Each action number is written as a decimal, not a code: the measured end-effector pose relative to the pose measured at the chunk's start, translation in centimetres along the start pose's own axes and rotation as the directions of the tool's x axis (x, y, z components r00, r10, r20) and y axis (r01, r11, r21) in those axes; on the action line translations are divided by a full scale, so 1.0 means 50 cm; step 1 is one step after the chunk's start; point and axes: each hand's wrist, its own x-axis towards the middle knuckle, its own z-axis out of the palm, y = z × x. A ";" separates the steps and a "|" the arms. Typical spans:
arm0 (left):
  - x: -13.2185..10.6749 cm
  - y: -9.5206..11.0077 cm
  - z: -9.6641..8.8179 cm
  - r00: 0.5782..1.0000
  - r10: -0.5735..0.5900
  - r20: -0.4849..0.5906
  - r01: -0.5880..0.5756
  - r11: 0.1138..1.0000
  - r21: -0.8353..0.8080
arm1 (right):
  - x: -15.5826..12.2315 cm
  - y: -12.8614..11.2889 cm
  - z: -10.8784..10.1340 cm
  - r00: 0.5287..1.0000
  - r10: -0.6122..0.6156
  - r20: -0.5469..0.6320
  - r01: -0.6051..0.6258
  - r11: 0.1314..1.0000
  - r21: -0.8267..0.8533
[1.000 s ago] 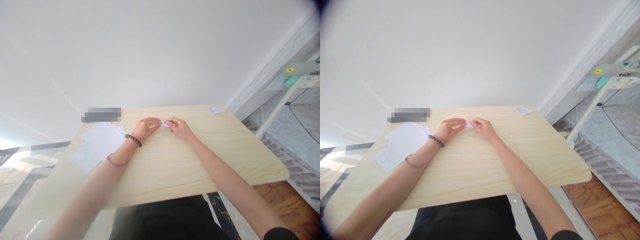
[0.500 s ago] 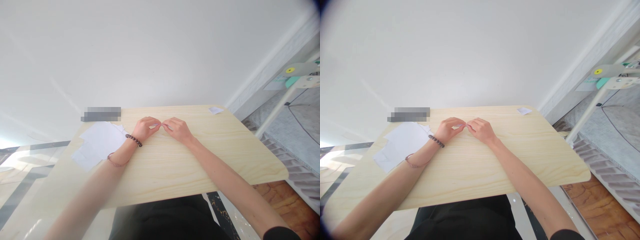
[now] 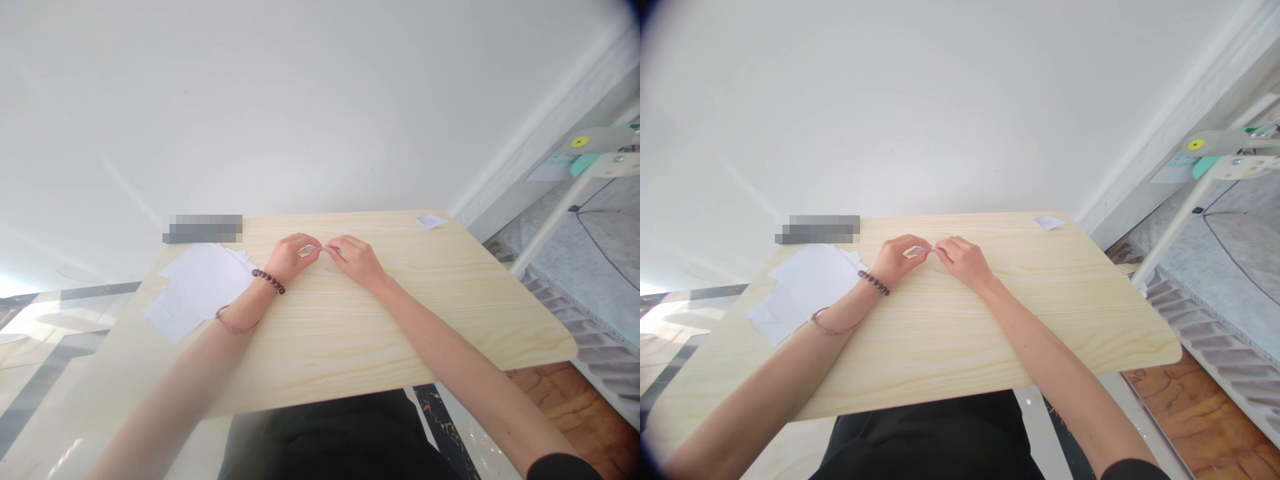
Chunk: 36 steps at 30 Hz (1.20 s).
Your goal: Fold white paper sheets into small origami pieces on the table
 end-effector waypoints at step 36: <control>-0.004 -0.010 -0.003 0.953 -0.187 0.240 0.194 0.981 -0.007 | -0.002 0.022 -0.007 0.997 0.052 0.061 -0.056 0.996 0.065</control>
